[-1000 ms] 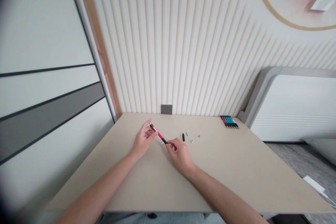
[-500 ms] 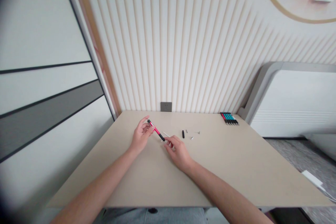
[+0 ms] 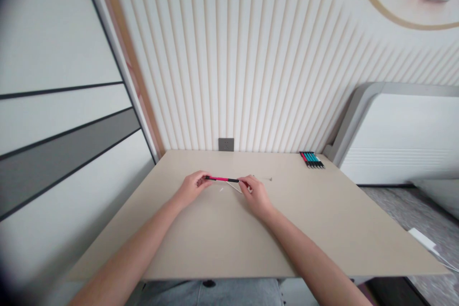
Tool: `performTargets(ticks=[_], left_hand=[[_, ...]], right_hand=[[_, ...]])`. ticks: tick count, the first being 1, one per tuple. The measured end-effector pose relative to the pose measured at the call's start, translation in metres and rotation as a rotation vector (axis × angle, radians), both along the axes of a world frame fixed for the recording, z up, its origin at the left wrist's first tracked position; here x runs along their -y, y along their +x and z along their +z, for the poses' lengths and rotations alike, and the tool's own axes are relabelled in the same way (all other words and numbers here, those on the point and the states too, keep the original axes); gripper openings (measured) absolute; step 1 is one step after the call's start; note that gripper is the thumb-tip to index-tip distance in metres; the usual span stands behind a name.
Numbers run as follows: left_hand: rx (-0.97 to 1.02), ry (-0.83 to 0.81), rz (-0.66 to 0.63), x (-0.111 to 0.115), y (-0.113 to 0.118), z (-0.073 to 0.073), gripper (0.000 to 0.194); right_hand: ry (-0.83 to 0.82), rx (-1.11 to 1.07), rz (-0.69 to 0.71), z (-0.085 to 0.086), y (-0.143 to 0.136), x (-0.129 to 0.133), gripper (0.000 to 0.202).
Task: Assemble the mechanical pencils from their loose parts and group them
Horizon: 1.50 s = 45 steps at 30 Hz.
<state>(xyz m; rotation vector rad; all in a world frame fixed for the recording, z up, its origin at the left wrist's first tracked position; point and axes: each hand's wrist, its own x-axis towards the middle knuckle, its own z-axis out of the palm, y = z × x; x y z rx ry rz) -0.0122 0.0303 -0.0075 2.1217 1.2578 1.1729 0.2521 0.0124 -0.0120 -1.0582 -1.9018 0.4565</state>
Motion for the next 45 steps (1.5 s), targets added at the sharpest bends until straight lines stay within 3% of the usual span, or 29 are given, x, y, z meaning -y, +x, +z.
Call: performTargets(ticks=[6,10,15,20,25,30,45], left_hand=[[-0.270,0.125,-0.072,-0.001,-0.004,0.000,0.019],[-0.299,0.117,-0.024,-0.002,-0.007,-0.001,0.019],[-0.274,0.104,-0.014,-0.003,-0.008,0.000,0.020],[-0.261,0.096,-0.031,-0.003,-0.007,-0.002,0.020],[-0.266,0.101,-0.036,-0.003,-0.007,-0.003,0.021],[-0.233,0.103,-0.047,-0.002,-0.006,-0.001,0.021],[-0.256,0.114,-0.060,-0.003,-0.007,-0.003,0.022]], right_hand=[[0.008,0.193,0.021,-0.003,0.035,-0.021,0.027],[-0.043,0.353,-0.050,-0.007,0.069,-0.033,0.027],[-0.184,0.376,0.011,-0.012,0.087,-0.035,0.022],[-0.178,0.294,0.036,-0.011,0.078,-0.035,0.018],[-0.152,0.087,-0.037,-0.012,0.061,-0.035,0.024],[-0.167,-0.093,0.065,-0.008,0.038,-0.025,0.031],[-0.177,-0.132,0.119,0.000,0.023,-0.012,0.031]])
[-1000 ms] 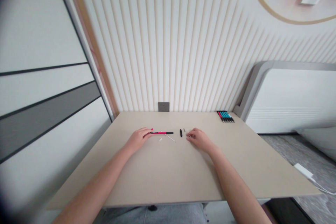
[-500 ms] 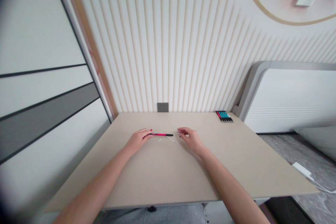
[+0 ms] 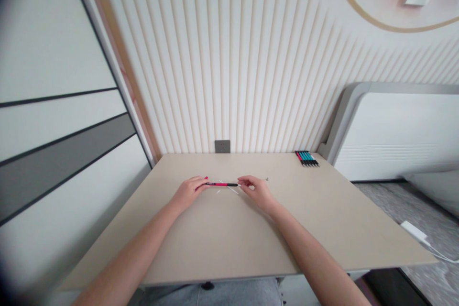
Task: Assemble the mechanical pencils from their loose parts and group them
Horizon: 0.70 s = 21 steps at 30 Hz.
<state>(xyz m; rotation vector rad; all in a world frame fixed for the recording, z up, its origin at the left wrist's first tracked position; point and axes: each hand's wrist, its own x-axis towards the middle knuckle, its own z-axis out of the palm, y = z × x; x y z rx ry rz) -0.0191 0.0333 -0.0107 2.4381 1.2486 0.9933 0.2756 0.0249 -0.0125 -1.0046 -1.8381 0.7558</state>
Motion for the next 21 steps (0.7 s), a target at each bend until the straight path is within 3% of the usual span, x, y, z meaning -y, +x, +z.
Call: performTargets(ticks=[11,17,21], left_hand=[[0.079,0.038,-0.019,0.003,0.004,0.001,0.020],[0.018,0.105,0.007,0.001,0.003,-0.001,0.022],[-0.011,0.177,-0.013,0.002,0.003,-0.002,0.023]], right_hand=[[-0.084,-0.115,-0.021,-0.007,-0.007,-0.001,0.034],[0.000,-0.040,-0.065,-0.007,-0.011,0.001,0.030],[-0.026,0.000,-0.040,-0.005,-0.011,0.002,0.030]])
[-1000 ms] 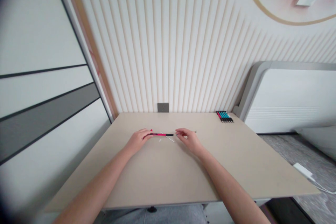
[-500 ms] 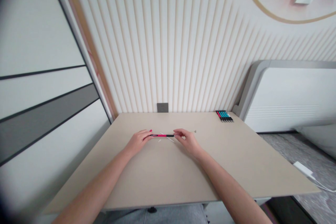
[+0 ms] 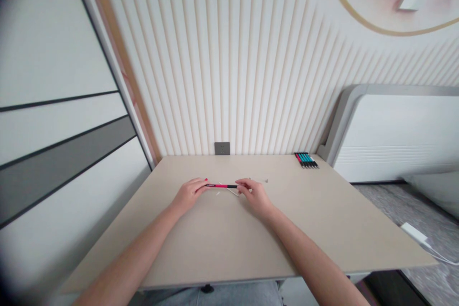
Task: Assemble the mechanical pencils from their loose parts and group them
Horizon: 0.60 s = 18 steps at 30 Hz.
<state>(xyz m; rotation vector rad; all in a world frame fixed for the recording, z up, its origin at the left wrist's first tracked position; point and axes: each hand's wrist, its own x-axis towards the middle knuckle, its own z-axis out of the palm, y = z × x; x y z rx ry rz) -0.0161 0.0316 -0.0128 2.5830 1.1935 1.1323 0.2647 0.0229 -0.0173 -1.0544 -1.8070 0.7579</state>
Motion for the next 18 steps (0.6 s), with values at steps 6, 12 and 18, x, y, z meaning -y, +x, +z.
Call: performTargets(ticks=[6,12,18], left_hand=[[-0.034,0.073,-0.021,0.0026,0.0028,0.0016,0.022],[-0.029,0.078,0.007,0.0010,0.0008,0.0007,0.021],[-0.057,0.165,-0.047,0.0039,0.0013,0.0027,0.020]], right_hand=[[-0.066,-0.078,0.055,-0.0045,-0.0014,-0.0001,0.038],[-0.051,0.009,0.054,0.0010,-0.0008,0.0033,0.033],[-0.069,0.087,0.008,0.0006,0.0010,0.0026,0.044]])
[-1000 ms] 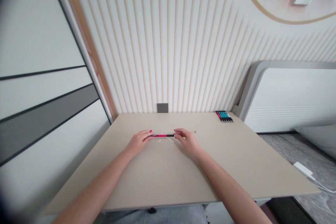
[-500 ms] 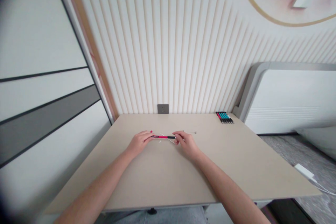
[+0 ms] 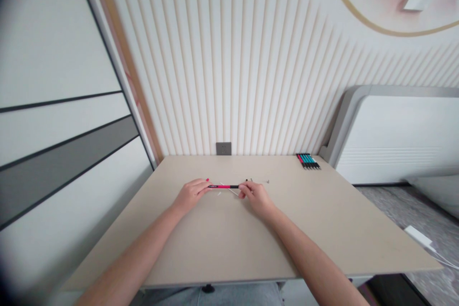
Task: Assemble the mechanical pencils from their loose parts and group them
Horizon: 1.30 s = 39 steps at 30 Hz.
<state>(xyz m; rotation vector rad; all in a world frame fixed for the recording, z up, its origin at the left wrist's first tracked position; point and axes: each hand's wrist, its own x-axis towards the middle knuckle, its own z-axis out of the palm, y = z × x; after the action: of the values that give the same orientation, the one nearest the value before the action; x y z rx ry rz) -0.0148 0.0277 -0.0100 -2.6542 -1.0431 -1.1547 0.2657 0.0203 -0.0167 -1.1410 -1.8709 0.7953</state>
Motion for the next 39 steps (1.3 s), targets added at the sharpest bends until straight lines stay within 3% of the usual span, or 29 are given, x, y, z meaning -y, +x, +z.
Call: performTargets(ticks=[5,12,18,21,26,28,32,36,39], left_hand=[[-0.027,0.041,-0.007,0.000,0.001,0.003,0.020],[0.011,0.018,0.038,-0.004,-0.005,0.001,0.021],[-0.004,0.069,0.017,-0.003,-0.004,0.003,0.021],[-0.037,0.102,0.003,-0.002,-0.003,0.005,0.021],[-0.093,0.132,0.024,0.000,-0.004,0.004,0.021],[-0.109,0.100,0.026,-0.001,-0.004,0.002,0.021],[-0.113,0.043,0.037,-0.002,-0.004,0.000,0.021],[-0.079,0.016,0.032,-0.002,-0.003,-0.001,0.022],[-0.013,-0.010,0.097,-0.002,-0.002,-0.002,0.029]], right_hand=[[-0.084,0.012,-0.049,-0.003,0.000,-0.001,0.064],[0.198,0.040,-0.035,0.005,0.006,-0.002,0.032],[0.235,0.098,0.013,0.009,0.007,0.002,0.031],[0.198,0.161,0.076,0.009,0.008,0.005,0.041],[-0.051,0.106,0.088,-0.003,0.007,0.003,0.057],[-0.069,0.098,0.083,-0.007,0.006,0.001,0.058],[0.128,0.140,0.073,-0.004,0.005,-0.001,0.038],[0.287,0.193,0.112,0.001,0.003,0.000,0.030],[0.355,0.220,0.100,0.001,0.002,0.001,0.030]])
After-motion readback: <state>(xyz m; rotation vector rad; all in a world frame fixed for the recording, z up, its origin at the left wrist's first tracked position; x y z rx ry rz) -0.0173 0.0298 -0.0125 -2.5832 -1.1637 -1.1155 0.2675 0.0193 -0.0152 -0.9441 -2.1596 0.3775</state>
